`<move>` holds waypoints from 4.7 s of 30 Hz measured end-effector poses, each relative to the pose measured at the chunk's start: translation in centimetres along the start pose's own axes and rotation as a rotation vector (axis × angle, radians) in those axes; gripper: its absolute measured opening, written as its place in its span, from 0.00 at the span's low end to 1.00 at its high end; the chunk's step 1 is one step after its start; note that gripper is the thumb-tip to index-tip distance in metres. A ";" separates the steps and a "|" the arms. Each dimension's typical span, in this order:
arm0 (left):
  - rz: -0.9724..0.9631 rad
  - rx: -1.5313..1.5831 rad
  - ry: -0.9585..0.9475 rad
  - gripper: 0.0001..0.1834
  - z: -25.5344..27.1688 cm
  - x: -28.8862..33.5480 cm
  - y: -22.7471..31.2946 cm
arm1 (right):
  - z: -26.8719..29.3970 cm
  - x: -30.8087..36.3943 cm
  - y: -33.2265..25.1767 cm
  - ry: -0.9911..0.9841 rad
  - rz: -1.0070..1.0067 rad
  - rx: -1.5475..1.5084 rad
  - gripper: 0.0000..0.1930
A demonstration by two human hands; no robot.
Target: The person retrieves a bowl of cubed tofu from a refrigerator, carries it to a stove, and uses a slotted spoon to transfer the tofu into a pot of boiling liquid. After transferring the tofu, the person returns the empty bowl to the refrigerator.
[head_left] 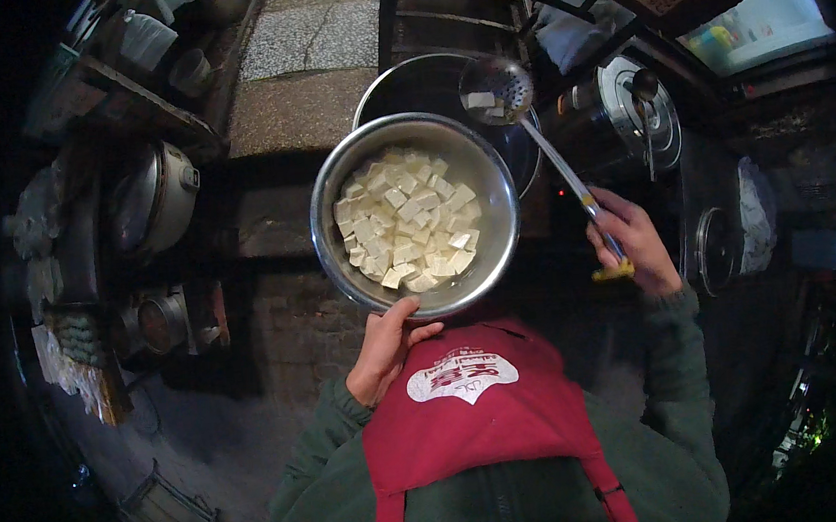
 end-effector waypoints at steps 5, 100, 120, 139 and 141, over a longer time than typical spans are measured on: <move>-0.020 -0.004 0.004 0.21 0.2 -0.2 -0.2 | 1.4 -12.8 3.6 -0.097 -0.054 0.175 0.21; 0.040 -0.020 -0.103 0.22 1.1 -0.9 -0.7 | -9.9 5.2 4.9 -0.120 -0.217 0.225 0.25; 0.072 -0.024 -0.105 0.21 1.2 -0.6 -0.6 | -10.3 6.4 5.6 -0.183 -0.214 -0.123 0.26; 0.075 -0.054 -0.093 0.22 1.6 -0.7 -0.8 | -10.3 7.4 9.2 -0.119 -0.178 -0.188 0.27; 0.079 -0.051 -0.098 0.22 1.7 -0.8 -0.8 | -10.3 7.5 9.1 -0.117 -0.170 -0.183 0.27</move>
Point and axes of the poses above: each hand's wrist, its own x-axis away from the middle knuckle, its own z-axis out of the back of the hand, y = z × x, the point moved 9 cm from there along -x, towards the middle knuckle, and after that the axes turned 7 degrees about -z, right-handed, at the moved point
